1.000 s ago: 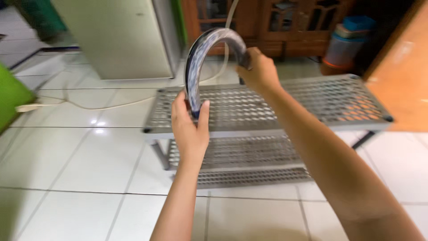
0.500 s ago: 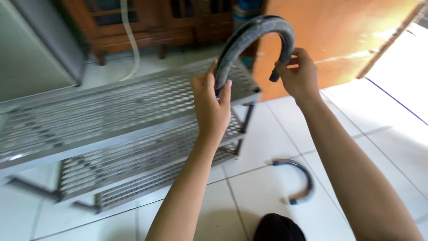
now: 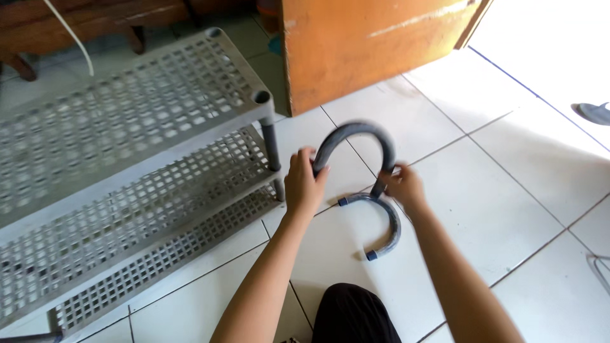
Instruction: The person disassembles a three-tier plastic shelving unit by removing curved handles and vertical support poles, then reassembles it by inserting the poles and placing the shelves back in order.
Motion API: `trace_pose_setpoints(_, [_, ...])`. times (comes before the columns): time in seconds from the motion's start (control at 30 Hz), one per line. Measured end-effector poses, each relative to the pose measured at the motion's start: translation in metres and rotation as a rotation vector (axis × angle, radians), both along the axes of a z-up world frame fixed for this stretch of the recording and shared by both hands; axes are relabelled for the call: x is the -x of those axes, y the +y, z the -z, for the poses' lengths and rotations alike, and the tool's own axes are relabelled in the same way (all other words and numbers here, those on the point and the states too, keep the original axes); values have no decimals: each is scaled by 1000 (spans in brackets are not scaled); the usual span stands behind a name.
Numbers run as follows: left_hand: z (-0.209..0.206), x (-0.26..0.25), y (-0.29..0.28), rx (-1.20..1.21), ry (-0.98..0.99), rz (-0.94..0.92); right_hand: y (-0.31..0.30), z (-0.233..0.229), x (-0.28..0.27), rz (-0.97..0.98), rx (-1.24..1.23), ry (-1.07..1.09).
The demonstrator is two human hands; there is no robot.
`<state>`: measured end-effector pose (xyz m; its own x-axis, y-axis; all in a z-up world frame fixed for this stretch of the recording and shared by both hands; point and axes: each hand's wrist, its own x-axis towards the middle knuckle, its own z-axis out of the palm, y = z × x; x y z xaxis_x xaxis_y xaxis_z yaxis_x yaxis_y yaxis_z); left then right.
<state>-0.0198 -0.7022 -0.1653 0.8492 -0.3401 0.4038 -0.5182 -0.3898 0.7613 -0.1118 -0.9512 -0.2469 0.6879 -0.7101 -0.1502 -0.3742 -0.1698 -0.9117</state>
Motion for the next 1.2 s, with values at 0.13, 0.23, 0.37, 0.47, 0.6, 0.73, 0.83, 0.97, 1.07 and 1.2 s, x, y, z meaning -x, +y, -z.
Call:
trace_pose_setpoints(0.13, [84, 3, 6, -241, 103, -29, 12, 94, 32, -41, -174, 154])
trace_pose_setpoints(0.23, [140, 8, 14, -395, 229, -68, 22, 138, 49, -92, -128, 220])
trace_pose_setpoints(0.37, [200, 14, 24, -547, 374, -74, 30, 167, 60, -121, 46, 448])
trace_pose_setpoints(0.47, [233, 18, 30, -585, 430, -64, 31, 172, 62, -190, 135, 579])
trace_pose_setpoints(0.6, [255, 20, 34, -681, 446, -75, 33, 168, 63, -251, 206, 673])
trace_pose_setpoints(0.73, [254, 23, 38, -677, 458, -106, 36, 154, 59, -368, 263, 765])
trace_pose_setpoints(0.83, [244, 23, 43, -687, 487, -135, 41, 140, 57, -516, 245, 864])
trace_pose_setpoints(0.97, [238, 26, 54, -817, 533, -138, 57, 134, 54, -660, 303, 1020])
trace_pose_setpoints(1.07, [243, 28, 55, -888, 530, -108, 60, 136, 52, -664, 350, 1090])
trace_pose_setpoints(1.2, [259, 32, 48, -845, 505, -18, 51, 143, 57, -540, 427, 1072])
